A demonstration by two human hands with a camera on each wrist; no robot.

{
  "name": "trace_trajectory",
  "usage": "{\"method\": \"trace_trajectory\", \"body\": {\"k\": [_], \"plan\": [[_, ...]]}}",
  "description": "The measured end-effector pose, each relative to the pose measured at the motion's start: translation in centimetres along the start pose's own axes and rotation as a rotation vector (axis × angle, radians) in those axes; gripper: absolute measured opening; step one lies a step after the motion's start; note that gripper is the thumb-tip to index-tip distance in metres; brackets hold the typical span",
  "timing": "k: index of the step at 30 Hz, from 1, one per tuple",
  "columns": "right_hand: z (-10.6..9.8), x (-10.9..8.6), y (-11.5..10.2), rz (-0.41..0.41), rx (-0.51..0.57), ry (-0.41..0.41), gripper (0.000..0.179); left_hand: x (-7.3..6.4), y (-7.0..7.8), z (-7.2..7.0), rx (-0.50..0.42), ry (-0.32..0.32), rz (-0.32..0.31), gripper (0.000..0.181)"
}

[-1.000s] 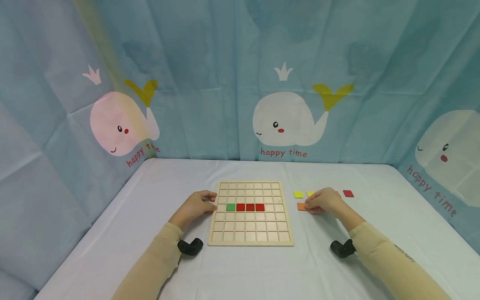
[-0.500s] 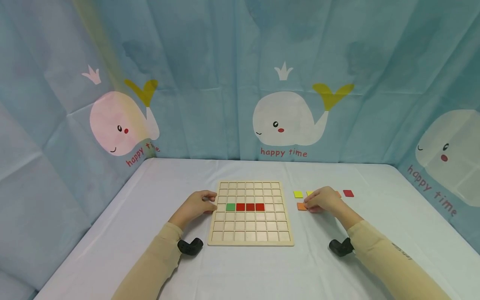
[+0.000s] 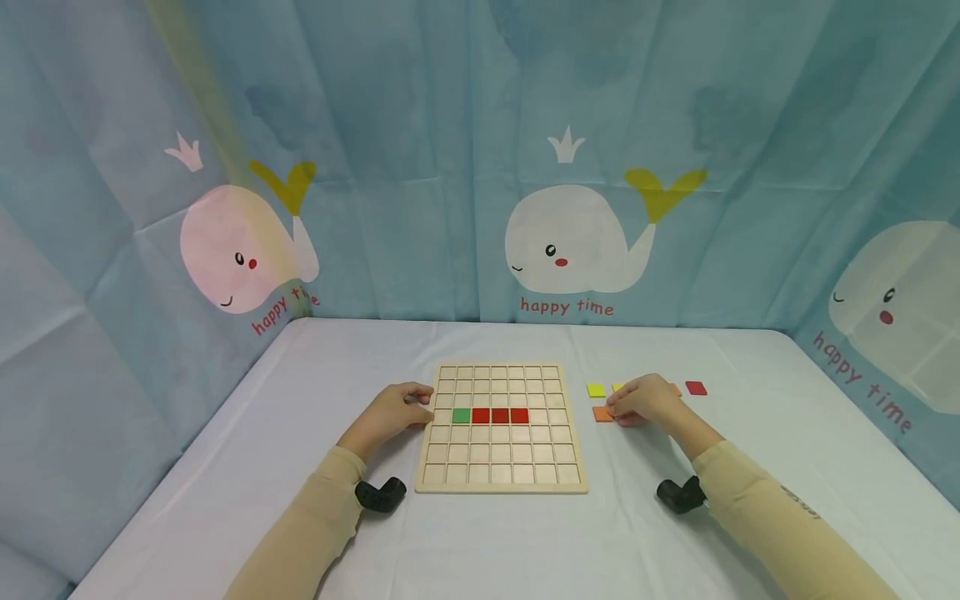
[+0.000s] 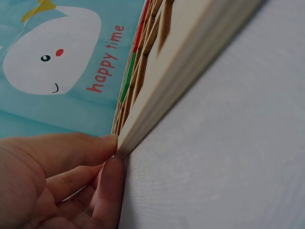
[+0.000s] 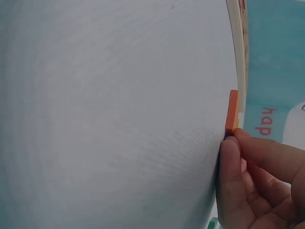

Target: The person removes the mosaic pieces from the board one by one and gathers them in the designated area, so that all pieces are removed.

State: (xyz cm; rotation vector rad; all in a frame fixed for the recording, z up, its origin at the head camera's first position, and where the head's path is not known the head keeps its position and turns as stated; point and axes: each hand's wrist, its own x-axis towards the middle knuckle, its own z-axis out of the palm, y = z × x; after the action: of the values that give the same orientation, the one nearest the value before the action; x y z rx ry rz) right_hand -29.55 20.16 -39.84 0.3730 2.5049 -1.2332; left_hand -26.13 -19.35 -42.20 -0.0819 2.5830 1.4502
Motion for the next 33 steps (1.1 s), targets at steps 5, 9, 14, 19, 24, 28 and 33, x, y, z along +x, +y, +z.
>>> {"method": "trace_trajectory", "body": {"k": [5,9,14,19,24,28,33], "plan": [[0.0,-0.3,0.3,-0.010,0.012,0.008,0.019,-0.1,-0.1,0.1,-0.008,-0.004,-0.001,0.048],[-0.3,-0.8,0.6,-0.031,0.006,0.031,0.025,-0.2,-0.1,0.3,-0.008,-0.004,-0.011,0.048],[-0.3,-1.8,-0.3,-0.099,0.033,0.027,0.029,-0.2,-0.1,0.3,-0.004,0.003,-0.017,0.048],[0.4,-2.5,-1.4,-0.164,0.095,0.011,0.031,-0.2,0.1,0.1,-0.004,0.010,-0.008,0.048],[1.3,-2.5,-1.9,-0.168,0.127,-0.028,0.029,-0.2,0.2,0.1,0.003,0.009,-0.008,0.048],[2.1,-2.5,-2.2,-0.161,0.111,-0.033,0.026,-0.2,0.2,0.1,0.007,0.012,-0.011,0.048],[3.0,-2.4,-2.8,-0.169,0.109,-0.055,0.025,-0.3,0.3,0.1,0.003,0.010,-0.011,0.048]]}}
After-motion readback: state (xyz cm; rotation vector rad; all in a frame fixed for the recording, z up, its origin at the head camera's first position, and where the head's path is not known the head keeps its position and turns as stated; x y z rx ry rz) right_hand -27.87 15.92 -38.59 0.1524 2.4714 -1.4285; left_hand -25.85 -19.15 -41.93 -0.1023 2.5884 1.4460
